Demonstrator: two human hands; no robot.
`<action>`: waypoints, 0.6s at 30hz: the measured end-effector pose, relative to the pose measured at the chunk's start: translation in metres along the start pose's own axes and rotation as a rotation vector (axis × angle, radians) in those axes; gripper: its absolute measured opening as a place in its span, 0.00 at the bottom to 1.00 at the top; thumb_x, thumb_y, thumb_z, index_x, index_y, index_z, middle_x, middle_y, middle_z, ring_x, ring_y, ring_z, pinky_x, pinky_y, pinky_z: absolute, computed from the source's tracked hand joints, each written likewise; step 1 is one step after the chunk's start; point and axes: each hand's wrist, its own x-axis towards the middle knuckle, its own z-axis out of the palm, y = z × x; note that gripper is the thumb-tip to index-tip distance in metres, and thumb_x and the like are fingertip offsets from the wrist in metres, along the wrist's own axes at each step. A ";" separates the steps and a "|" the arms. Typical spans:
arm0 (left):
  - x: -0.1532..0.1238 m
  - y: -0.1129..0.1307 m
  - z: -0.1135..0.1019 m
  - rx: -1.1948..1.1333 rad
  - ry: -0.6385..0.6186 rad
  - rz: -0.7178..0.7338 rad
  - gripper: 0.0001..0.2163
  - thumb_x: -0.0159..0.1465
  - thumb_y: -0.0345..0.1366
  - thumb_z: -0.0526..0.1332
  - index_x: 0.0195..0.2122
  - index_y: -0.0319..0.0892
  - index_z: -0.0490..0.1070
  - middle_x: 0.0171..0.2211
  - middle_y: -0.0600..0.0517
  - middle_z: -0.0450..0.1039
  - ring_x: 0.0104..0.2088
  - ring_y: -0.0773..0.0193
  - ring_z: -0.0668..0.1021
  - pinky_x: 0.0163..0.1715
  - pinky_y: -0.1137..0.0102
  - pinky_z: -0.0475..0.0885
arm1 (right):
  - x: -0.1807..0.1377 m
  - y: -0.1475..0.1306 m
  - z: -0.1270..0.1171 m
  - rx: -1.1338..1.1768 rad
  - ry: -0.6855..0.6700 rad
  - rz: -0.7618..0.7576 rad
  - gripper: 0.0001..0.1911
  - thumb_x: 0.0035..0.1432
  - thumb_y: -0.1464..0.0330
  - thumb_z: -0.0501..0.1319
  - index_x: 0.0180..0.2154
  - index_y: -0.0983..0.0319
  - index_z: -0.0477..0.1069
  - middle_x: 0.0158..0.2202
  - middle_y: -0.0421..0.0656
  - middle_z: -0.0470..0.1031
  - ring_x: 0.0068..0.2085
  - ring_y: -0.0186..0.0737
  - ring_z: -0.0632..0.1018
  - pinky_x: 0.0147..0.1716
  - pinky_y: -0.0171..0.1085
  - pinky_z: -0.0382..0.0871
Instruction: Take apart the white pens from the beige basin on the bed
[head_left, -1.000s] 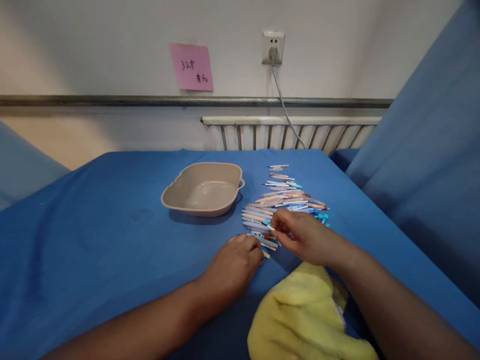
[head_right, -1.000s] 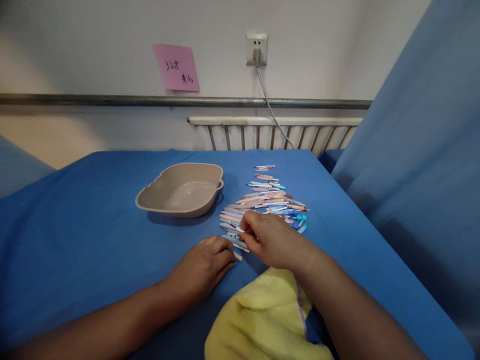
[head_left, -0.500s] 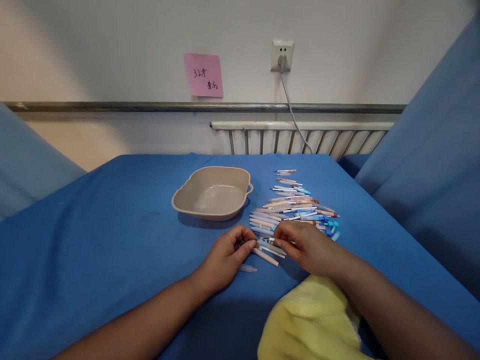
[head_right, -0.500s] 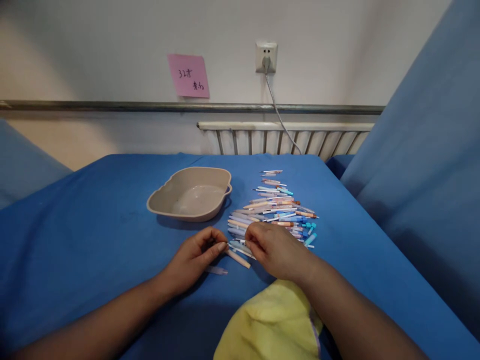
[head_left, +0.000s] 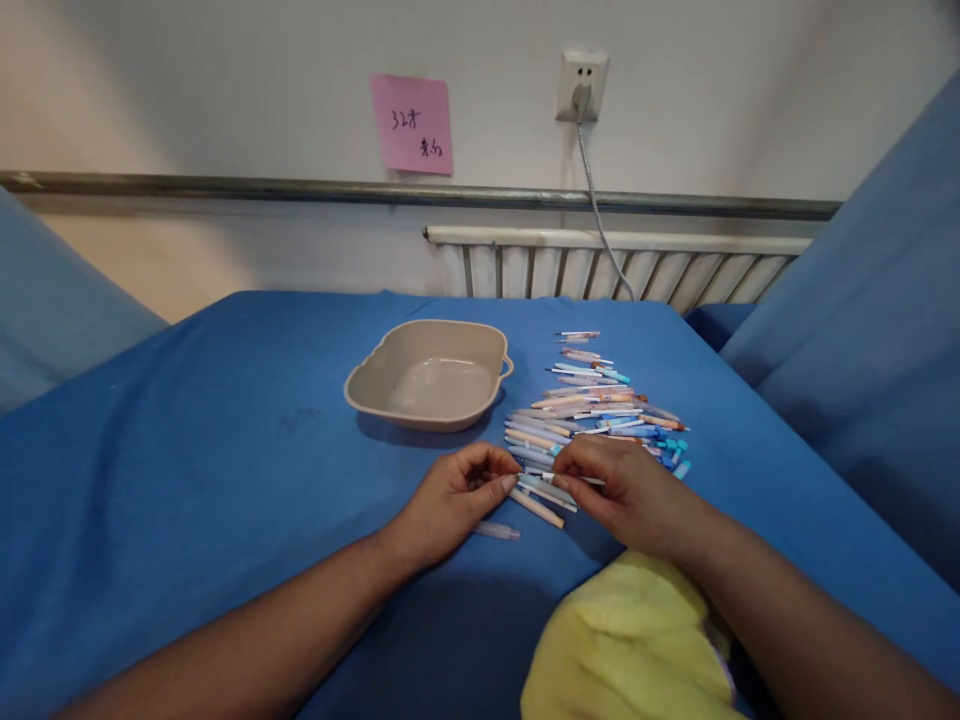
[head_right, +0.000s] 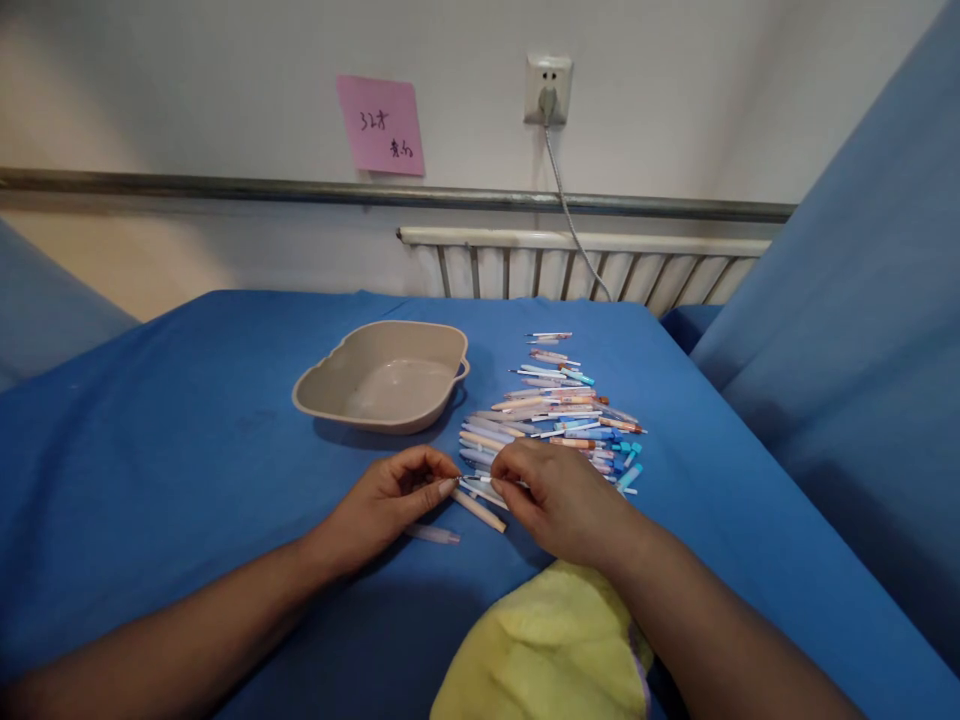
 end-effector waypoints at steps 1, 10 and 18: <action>0.000 0.000 0.000 0.004 0.000 0.001 0.08 0.56 0.37 0.64 0.32 0.38 0.71 0.29 0.55 0.68 0.30 0.69 0.69 0.33 0.73 0.66 | 0.000 0.001 0.000 0.001 0.003 -0.004 0.05 0.58 0.74 0.56 0.35 0.60 0.69 0.30 0.39 0.73 0.32 0.33 0.72 0.31 0.32 0.60; -0.001 0.003 0.002 0.050 0.005 -0.001 0.08 0.56 0.37 0.63 0.32 0.38 0.71 0.29 0.55 0.69 0.30 0.68 0.69 0.32 0.74 0.66 | -0.001 0.002 0.000 0.000 0.003 -0.023 0.05 0.58 0.74 0.56 0.34 0.60 0.69 0.30 0.38 0.72 0.32 0.33 0.72 0.30 0.32 0.60; -0.001 0.001 0.001 0.102 -0.014 0.020 0.07 0.56 0.36 0.62 0.33 0.38 0.71 0.29 0.54 0.69 0.30 0.68 0.69 0.31 0.73 0.66 | -0.001 0.002 -0.001 -0.033 -0.019 -0.023 0.04 0.58 0.74 0.56 0.35 0.60 0.69 0.31 0.38 0.72 0.33 0.33 0.72 0.32 0.32 0.60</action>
